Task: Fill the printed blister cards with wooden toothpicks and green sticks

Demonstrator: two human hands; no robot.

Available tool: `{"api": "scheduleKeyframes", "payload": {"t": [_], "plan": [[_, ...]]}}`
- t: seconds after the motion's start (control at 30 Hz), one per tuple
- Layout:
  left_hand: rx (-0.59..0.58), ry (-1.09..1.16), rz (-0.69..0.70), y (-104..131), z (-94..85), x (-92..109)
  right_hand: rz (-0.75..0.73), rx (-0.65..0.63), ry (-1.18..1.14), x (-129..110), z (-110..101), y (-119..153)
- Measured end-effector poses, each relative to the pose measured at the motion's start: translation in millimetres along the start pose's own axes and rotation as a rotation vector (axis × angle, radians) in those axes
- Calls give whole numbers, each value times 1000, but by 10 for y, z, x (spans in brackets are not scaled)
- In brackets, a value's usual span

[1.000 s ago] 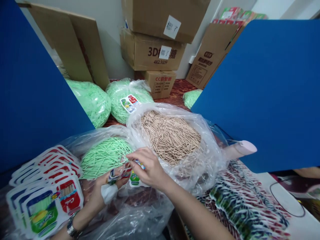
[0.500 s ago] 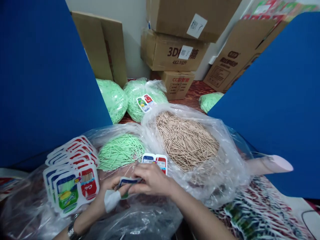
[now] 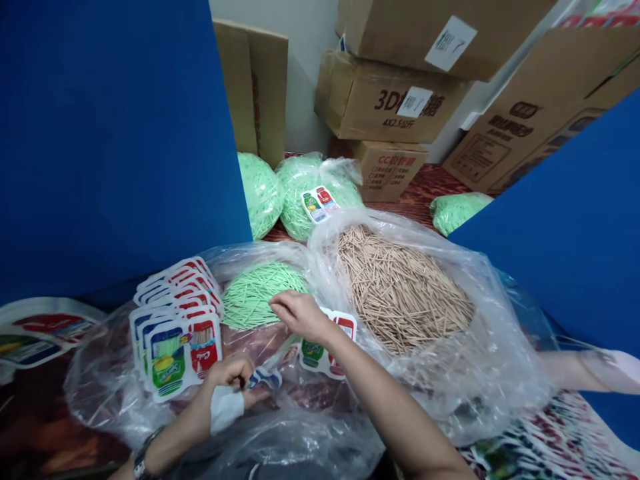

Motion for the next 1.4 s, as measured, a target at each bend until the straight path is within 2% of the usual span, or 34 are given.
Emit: {"api": "scheduleKeyframes", "payload": {"t": [0.13,0.23,0.4,0.53,0.8,0.93,1.13,1.17,1.23,1.33,1.4], "plan": [[22,-29,44,57,-19,133,-38,-262,570,96,635,-313],[61,-27,58,75,-52,113,-113,-309,782,2,904,-393],[76,1,26,84,-64,-10,-116,-283,869,-54,981,-454],[76,22,27,77,-65,-28,-87,-241,896,-20,1005,-493],[81,36,8,91,-70,-92,27,-253,773,130,1029,-549],[79,45,-17,99,-82,-91,105,-271,664,248,891,-591],[101,14,-13,69,-100,-73,195,-281,377,340,501,-560],[107,7,-10,64,-103,-70,201,-287,267,349,473,-541],[116,-4,-6,57,-113,-68,237,-270,-99,376,460,-501],[109,2,-15,41,-128,-87,300,-130,-733,408,455,-454],[107,13,-25,21,-149,-114,278,-19,-903,373,373,-431]]}}
Point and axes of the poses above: each hand's wrist, its own y-axis away from the middle knuckle, its own z-axis out of the palm, x = y × z, the point moved 7 cm from there along -y, towards the middle knuckle, and after that the axes turned 4 degrees about -x, right-handed, at the moved point
